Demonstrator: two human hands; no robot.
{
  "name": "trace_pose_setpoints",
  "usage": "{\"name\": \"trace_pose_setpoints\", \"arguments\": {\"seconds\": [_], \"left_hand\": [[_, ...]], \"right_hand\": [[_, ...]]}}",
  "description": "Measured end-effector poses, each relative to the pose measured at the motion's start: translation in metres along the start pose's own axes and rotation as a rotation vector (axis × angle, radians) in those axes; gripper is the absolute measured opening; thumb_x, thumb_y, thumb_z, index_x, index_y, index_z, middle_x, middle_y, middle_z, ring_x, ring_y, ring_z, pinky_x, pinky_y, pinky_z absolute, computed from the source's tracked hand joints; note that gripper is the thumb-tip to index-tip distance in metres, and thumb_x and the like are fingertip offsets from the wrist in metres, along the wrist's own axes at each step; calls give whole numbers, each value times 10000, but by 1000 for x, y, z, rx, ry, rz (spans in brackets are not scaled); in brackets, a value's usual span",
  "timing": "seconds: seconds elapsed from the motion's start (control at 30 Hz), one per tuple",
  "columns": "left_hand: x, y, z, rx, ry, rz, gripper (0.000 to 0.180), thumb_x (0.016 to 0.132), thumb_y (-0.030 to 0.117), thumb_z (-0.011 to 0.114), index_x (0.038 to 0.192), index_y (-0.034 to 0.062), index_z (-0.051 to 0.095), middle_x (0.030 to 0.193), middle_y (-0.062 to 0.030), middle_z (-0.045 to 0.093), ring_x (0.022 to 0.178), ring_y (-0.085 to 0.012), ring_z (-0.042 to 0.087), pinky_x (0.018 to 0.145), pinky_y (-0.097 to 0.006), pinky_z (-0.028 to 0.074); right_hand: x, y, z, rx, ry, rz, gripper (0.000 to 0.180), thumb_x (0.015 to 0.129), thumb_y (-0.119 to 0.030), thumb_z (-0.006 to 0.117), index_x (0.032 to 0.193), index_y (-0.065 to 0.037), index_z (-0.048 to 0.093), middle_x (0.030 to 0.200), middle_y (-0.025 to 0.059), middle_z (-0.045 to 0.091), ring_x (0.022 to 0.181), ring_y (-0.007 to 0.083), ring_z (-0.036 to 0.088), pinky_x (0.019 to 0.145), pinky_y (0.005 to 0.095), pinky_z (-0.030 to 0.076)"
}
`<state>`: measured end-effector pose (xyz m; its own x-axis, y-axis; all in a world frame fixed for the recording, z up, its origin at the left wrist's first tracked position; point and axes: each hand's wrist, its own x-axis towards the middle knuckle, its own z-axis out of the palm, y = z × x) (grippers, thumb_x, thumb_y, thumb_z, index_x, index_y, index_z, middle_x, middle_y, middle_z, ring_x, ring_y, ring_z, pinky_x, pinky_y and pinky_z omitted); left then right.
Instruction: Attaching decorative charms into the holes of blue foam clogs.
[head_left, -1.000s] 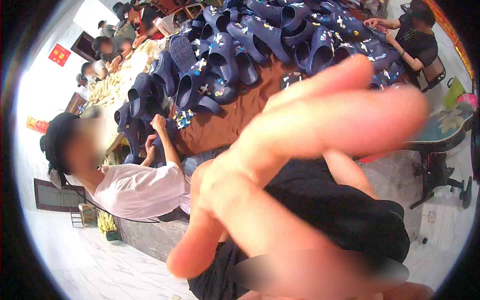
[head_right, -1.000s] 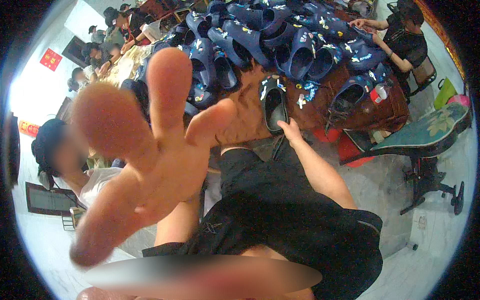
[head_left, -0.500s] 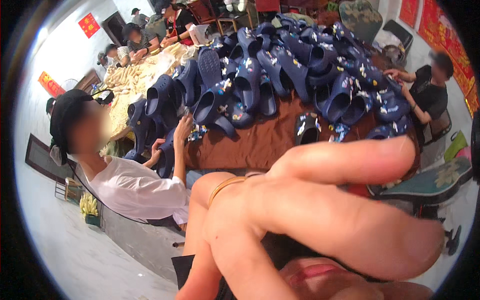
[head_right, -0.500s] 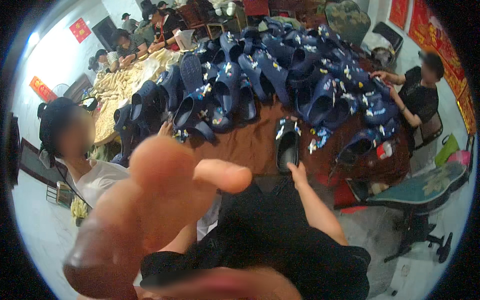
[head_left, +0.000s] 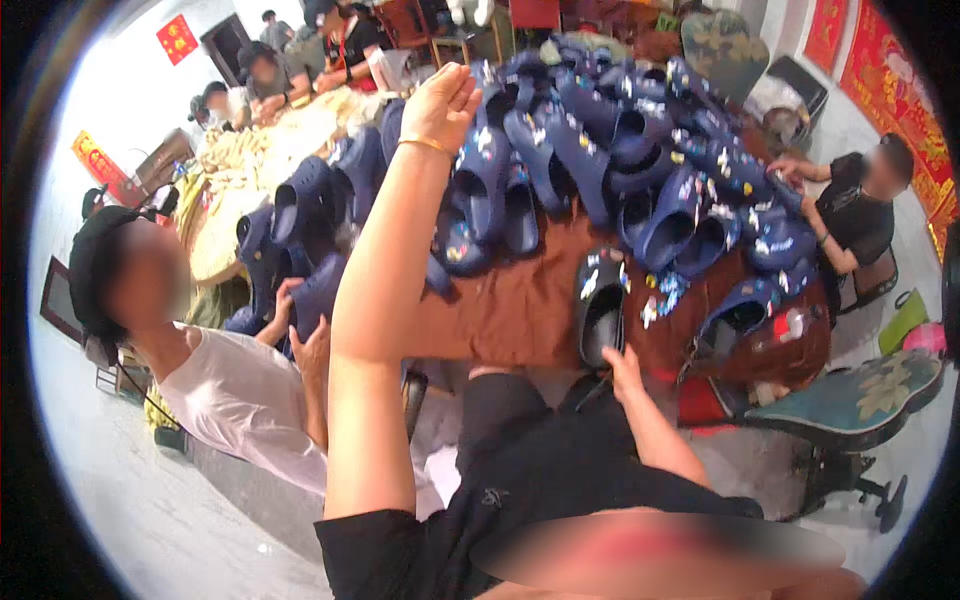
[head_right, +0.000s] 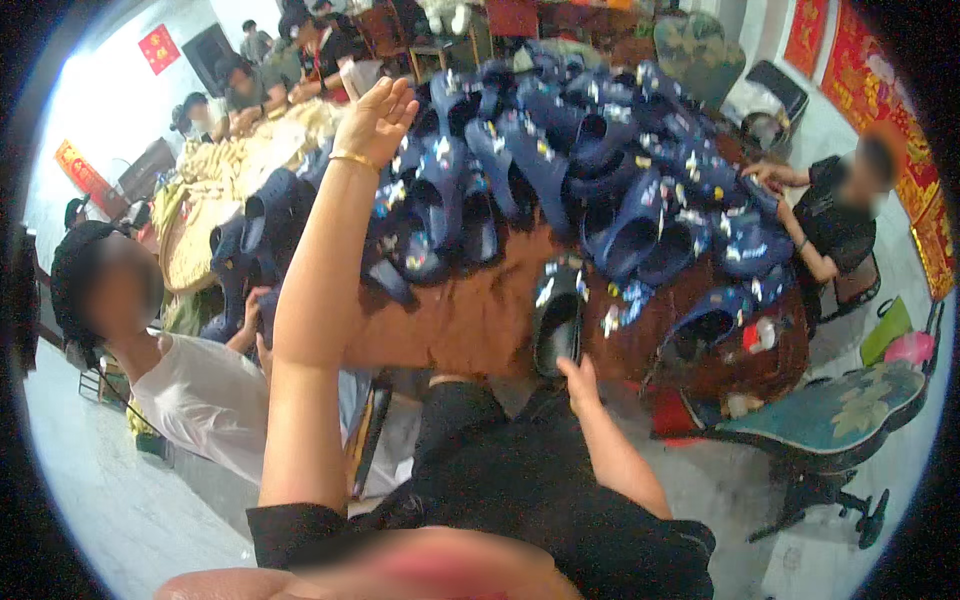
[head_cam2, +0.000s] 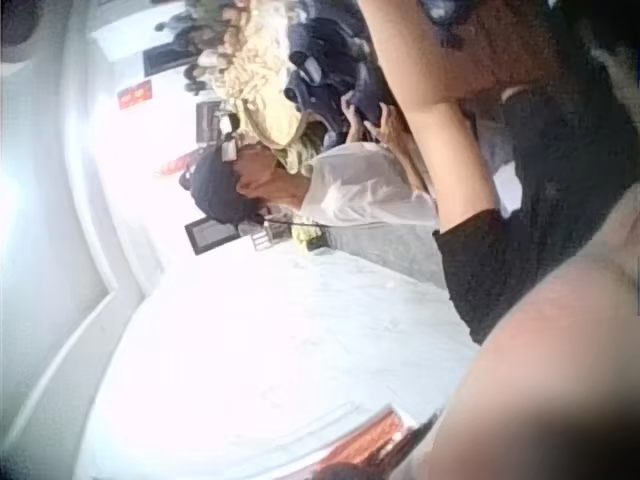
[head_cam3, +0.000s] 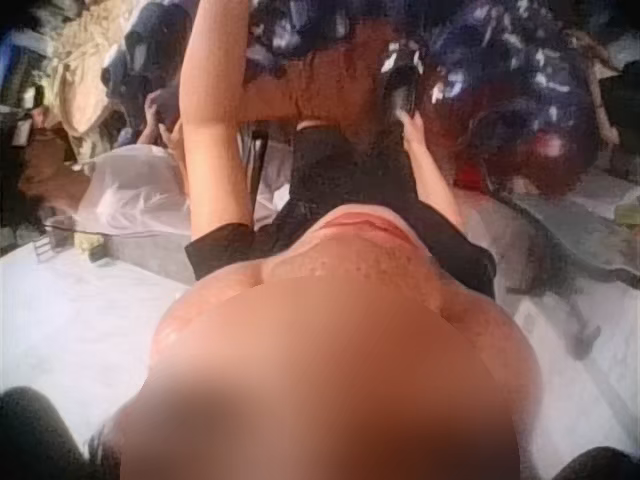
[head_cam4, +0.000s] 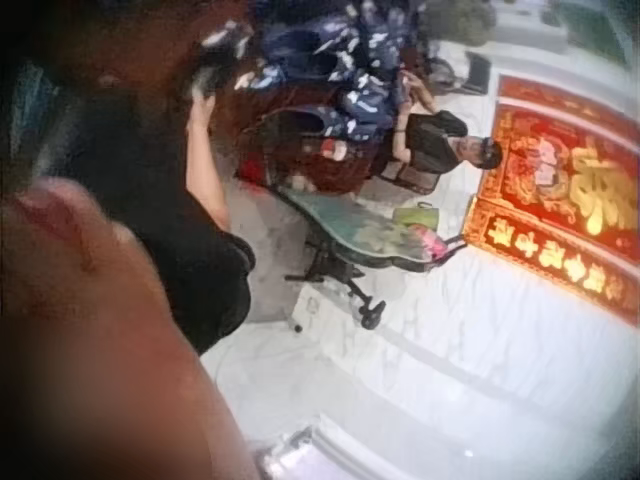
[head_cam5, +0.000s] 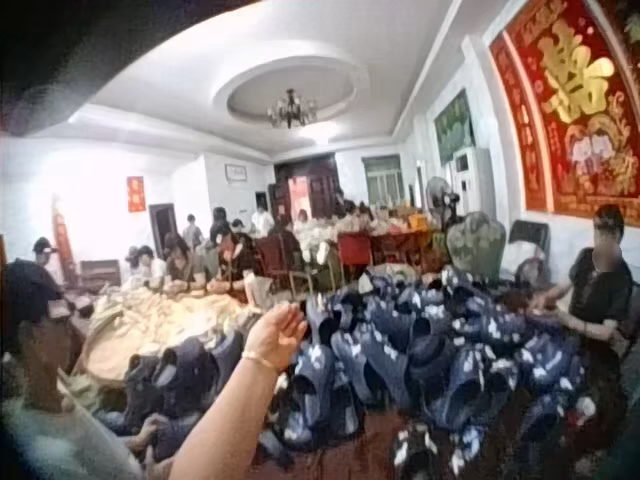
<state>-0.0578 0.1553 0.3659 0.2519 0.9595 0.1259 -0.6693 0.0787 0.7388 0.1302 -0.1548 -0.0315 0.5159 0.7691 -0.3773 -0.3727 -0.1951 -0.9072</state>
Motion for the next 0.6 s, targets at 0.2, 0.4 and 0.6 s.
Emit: {"name": "trace_pose_setpoints", "arguments": {"seconds": [0.2, 0.4, 0.6], "left_hand": [[44, -102, -140, 73, 246, -222, 205, 865, 140, 639, 1025, 29, 575, 1005, -125, 613, 864, -286, 594, 778, -401, 514], [45, -159, -208, 11, 326, -293, 204, 835, 59, 646, 1003, 55, 531, 856, -95, 614, 743, -249, 597, 655, -388, 513], [49, -179, -206, 273, 412, -355, 300, 911, 276, 572, 1086, 32, 560, 1020, -134, 625, 913, -295, 597, 808, -415, 493]], "right_hand": [[-5, -6, -3, 179, -61, -14, 420, 805, -156, 627, 1165, 34, 523, 1071, 93, 595, 954, 201, 563, 863, 342, 435], [1, -10, -2, 76, -35, 1, 474, 823, -178, 626, 1220, 40, 488, 1145, 117, 569, 1026, 208, 541, 918, 330, 401], [9, 1, -3, -25, -47, -91, 551, 799, -199, 652, 1246, 57, 457, 1170, 140, 560, 1059, 243, 538, 935, 344, 393]]}}
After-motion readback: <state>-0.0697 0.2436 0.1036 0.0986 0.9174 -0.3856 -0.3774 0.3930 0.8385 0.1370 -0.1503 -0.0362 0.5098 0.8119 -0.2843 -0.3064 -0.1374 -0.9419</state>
